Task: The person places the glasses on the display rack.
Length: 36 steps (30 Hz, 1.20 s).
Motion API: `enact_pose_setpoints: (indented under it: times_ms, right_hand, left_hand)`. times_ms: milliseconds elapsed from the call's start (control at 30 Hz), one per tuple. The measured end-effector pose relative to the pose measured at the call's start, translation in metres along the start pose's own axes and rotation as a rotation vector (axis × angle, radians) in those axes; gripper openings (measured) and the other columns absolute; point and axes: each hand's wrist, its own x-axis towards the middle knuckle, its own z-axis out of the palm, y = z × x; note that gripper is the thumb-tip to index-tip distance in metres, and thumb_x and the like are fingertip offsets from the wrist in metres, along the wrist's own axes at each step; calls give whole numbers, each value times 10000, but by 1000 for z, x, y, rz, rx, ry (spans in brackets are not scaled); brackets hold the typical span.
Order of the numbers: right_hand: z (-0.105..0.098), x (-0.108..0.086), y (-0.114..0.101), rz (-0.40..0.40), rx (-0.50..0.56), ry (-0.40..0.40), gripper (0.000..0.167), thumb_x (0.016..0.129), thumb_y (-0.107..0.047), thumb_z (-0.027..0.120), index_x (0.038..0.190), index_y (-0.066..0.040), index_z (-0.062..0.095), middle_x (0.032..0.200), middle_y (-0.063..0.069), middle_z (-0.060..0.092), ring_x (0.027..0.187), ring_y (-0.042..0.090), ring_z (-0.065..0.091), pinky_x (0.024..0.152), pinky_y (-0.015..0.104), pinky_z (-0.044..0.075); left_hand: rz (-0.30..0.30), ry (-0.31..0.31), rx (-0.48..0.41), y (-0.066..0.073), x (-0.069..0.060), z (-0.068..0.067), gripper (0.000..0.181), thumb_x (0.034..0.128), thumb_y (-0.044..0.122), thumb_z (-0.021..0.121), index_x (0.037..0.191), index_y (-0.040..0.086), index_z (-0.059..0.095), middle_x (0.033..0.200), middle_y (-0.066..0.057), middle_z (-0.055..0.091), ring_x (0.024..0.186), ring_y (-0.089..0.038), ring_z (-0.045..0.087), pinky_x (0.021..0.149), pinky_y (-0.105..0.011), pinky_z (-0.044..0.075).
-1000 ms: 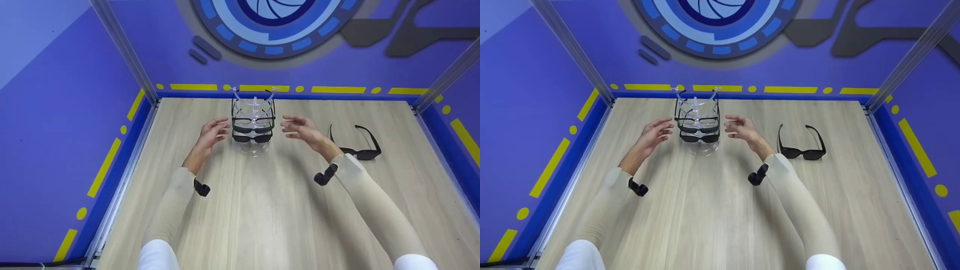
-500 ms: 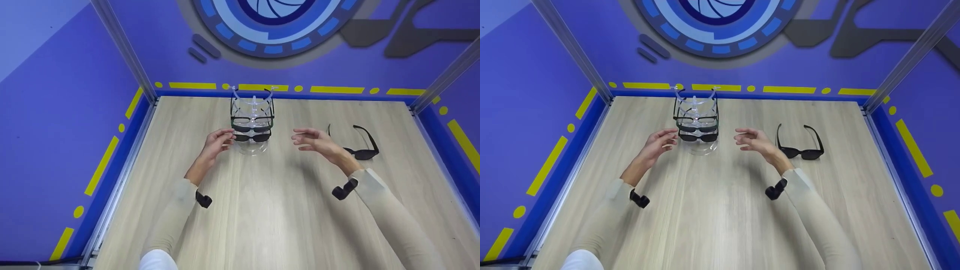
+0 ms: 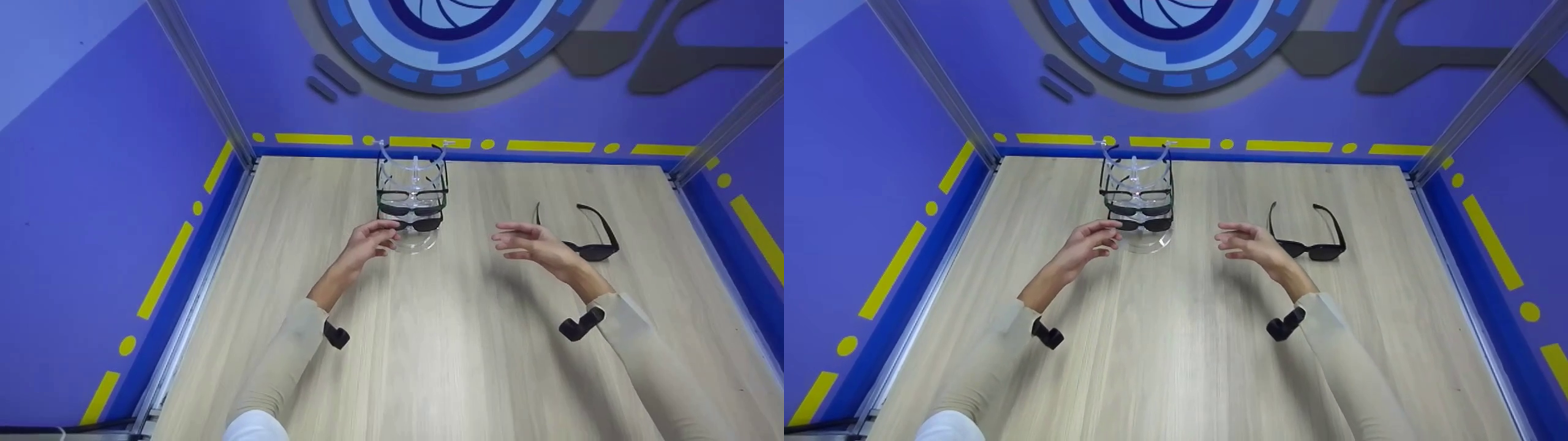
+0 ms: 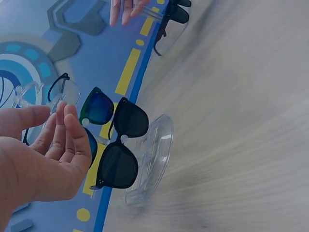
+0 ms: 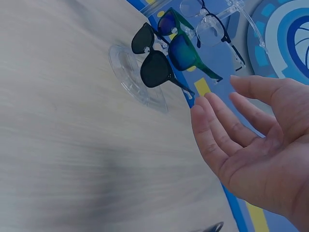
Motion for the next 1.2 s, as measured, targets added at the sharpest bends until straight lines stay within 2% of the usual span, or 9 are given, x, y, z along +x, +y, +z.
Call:
enact_pose_setpoints:
  times_ms: [133, 267, 433, 567, 700, 900, 1000, 1033, 1200]
  right_hand:
    - [-8, -7, 6, -9, 16, -4, 434, 1031, -163, 615, 1443, -79, 509, 1315, -27, 697, 1166, 124, 680, 993, 277, 553]
    - [-19, -14, 11, -7, 32, 16, 407, 1044, -156, 590, 1441, -98, 522, 1291, -49, 704, 1170, 129, 680, 997, 278, 555]
    - [-34, -24, 16, 9, 70, 49, 386, 1045, -163, 591, 1426, -135, 532, 1261, -62, 701, 1146, 109, 688, 988, 265, 559]
    - [-46, -32, 18, 11, 132, 71, 376, 1043, -129, 587, 1413, -100, 525, 1248, -41, 717, 1131, 115, 700, 979, 273, 566]
    - [-57, -39, 20, 0, 208, 59, 371, 1046, -87, 566, 1415, -77, 524, 1254, -7, 732, 1133, 150, 709, 994, 302, 564]
    - [-77, -56, 22, -13, 277, 74, 319, 1053, -56, 536, 1356, -139, 589, 1236, 11, 743, 1120, 144, 714, 974, 290, 573]
    - [-89, -66, 22, -17, 312, 77, 312, 1060, -48, 515, 1343, -144, 605, 1226, 20, 747, 1122, 155, 719, 972, 292, 574]
    - [-93, -70, 23, -19, 322, 77, 301, 1063, -45, 506, 1300, -179, 633, 1221, 23, 750, 1121, 160, 721, 972, 296, 574]
    - [-114, -87, 26, -34, 346, 88, 314, 1078, -37, 456, 1276, -178, 655, 1202, 22, 758, 1094, 154, 731, 950, 284, 582]
  left_hand:
    - [4, -23, 19, -4, 1, 8, 305, 1016, 116, 608, 1287, -24, 626, 974, 0, 739, 815, -118, 667, 717, -246, 502]
    - [-9, -53, 20, -10, 4, 20, 299, 1011, 114, 611, 1279, -19, 630, 1002, -32, 741, 811, -111, 667, 699, -232, 505]
    - [-39, -105, 29, -17, 10, 40, 279, 1011, 123, 609, 1259, 0, 638, 942, 28, 727, 797, -95, 659, 699, -231, 508]
    - [-56, -153, 48, -20, 14, 56, 250, 1011, 141, 613, 1237, 46, 665, 931, 51, 717, 806, -92, 661, 720, -231, 520]
    - [-76, -192, 51, -25, 16, 67, 267, 1007, 136, 625, 1251, 38, 664, 927, 52, 713, 803, -87, 662, 713, -222, 526]
    - [-105, -219, 48, -33, 18, 81, 270, 995, 151, 652, 1244, 50, 670, 910, 72, 710, 807, -87, 665, 719, -228, 519]
    - [-107, -231, 42, -36, 22, 91, 252, 994, 160, 657, 1226, 63, 681, 909, 69, 712, 804, -89, 665, 726, -235, 519]
    - [-107, -235, 41, -36, 23, 95, 250, 994, 164, 659, 1223, 65, 682, 908, 70, 711, 803, -88, 664, 728, -236, 521]
    - [-105, -254, 38, -37, 31, 113, 240, 996, 182, 664, 1204, 67, 690, 888, 78, 706, 786, -80, 664, 708, -217, 525]
